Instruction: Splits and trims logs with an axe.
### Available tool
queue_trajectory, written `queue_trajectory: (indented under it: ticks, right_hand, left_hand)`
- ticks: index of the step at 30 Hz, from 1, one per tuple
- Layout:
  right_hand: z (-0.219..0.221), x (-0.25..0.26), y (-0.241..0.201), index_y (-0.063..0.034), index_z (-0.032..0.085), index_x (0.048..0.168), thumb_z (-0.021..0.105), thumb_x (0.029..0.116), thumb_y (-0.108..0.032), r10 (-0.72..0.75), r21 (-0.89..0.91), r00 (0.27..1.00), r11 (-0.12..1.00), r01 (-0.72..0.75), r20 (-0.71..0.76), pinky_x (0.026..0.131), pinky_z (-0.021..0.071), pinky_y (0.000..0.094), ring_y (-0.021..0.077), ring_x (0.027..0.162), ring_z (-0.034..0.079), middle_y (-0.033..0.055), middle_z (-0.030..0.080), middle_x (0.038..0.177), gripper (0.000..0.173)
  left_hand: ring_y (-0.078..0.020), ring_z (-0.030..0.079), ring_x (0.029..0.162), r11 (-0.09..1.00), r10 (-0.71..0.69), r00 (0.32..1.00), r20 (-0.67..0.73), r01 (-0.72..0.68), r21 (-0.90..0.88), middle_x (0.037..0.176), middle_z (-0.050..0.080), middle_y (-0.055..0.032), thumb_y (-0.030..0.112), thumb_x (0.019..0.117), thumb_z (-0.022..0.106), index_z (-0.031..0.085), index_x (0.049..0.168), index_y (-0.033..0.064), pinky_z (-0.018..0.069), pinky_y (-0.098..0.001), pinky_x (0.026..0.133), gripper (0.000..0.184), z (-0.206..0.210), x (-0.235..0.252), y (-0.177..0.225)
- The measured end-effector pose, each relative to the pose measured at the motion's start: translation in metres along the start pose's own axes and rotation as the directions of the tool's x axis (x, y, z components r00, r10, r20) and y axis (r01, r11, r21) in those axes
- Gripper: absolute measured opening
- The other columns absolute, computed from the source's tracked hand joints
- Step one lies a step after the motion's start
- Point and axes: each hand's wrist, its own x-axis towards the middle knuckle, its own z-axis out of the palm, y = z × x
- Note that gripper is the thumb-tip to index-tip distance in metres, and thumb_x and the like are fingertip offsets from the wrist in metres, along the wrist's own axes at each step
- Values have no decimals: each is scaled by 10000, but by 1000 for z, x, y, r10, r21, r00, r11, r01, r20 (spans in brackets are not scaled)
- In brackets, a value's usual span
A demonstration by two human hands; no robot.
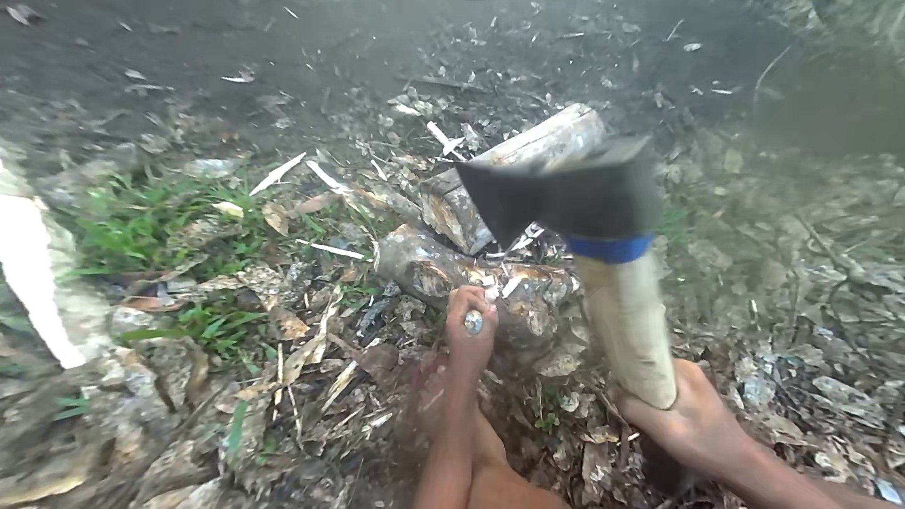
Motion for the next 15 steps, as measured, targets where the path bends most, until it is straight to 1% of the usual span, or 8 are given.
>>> queue_trajectory:
  ticks: [2, 4, 5, 6, 7, 8, 11, 15]
  right_hand:
    - [1, 3, -6, -113, 668, 905, 713, 782, -273, -98, 22, 994, 995, 99, -42, 612, 526, 96, -122, 670, 606, -118, 663, 746, 206]
    - [12, 6, 11, -115, 677, 888, 701, 773, -277, -52, -43, 999, 998, 52, 2, 590, 518, 124, -99, 643, 598, -108, 650, 720, 200]
    - [20, 8, 28, -119, 684, 874, 693, 762, -298, 42, -125, 997, 992, -33, 64, 568, 517, 197, -42, 614, 597, -82, 639, 694, 211]
    - [29, 11, 50, -104, 690, 882, 701, 774, -313, 184, -216, 971, 965, -148, 155, 590, 537, 325, 72, 628, 624, -17, 646, 705, 236]
    - [38, 17, 73, -63, 691, 924, 720, 822, -321, 342, -297, 906, 917, -264, 249, 669, 549, 474, 211, 709, 659, 74, 663, 764, 279]
    - [46, 21, 94, -40, 690, 956, 726, 858, -337, 450, -363, 843, 869, -337, 294, 733, 546, 558, 295, 785, 677, 128, 674, 817, 315]
    - [50, 32, 112, -62, 679, 900, 722, 854, -366, 478, -377, 821, 856, -355, 312, 696, 531, 546, 277, 744, 661, 102, 654, 775, 311]
    - [34, 26, 87, -118, 646, 819, 712, 804, -385, 471, -332, 831, 866, -373, 296, 609, 508, 480, 205, 642, 621, 35, 605, 687, 276]
  left_hand:
    - [-125, 579, 1006, 1000, -4, 1000, -6, 4, 2, 972, 606, 3, 141, 879, 640, 581, 791, 139, 484, -284, 881, 106, 0, 2, 1]
    - [-129, 579, 1021, 1000, -21, 1000, -11, 21, 10, 991, 610, 0, 115, 864, 640, 580, 789, 139, 485, -285, 889, 99, 0, 3, 4]
    - [-131, 576, 1025, 1000, -21, 1000, -8, 21, 10, 998, 608, -2, 113, 866, 641, 577, 791, 139, 486, -288, 890, 102, 0, 3, 4]
    - [-131, 576, 1024, 1000, -11, 1000, -4, 11, 3, 997, 605, -3, 121, 879, 644, 575, 796, 136, 489, -289, 889, 109, -2, 3, 3]
    - [-131, 583, 1012, 1000, 5, 1000, -8, -5, -5, 985, 608, -3, 139, 888, 641, 575, 791, 133, 498, -292, 879, 117, -4, 1, 0]
    - [-127, 594, 1016, 1000, 16, 1000, -11, -16, -16, 985, 617, 0, 179, 907, 637, 580, 796, 131, 507, -296, 890, 134, -7, -1, -3]
    - [-116, 594, 1001, 999, 39, 999, -18, -39, -35, 958, 614, 0, 208, 912, 614, 578, 789, 112, 501, -286, 893, 160, -14, 0, -8]
    - [-118, 590, 1001, 1000, 14, 1000, -25, -14, -19, 962, 612, -5, 149, 896, 607, 577, 791, 110, 497, -278, 885, 116, -9, -2, -5]
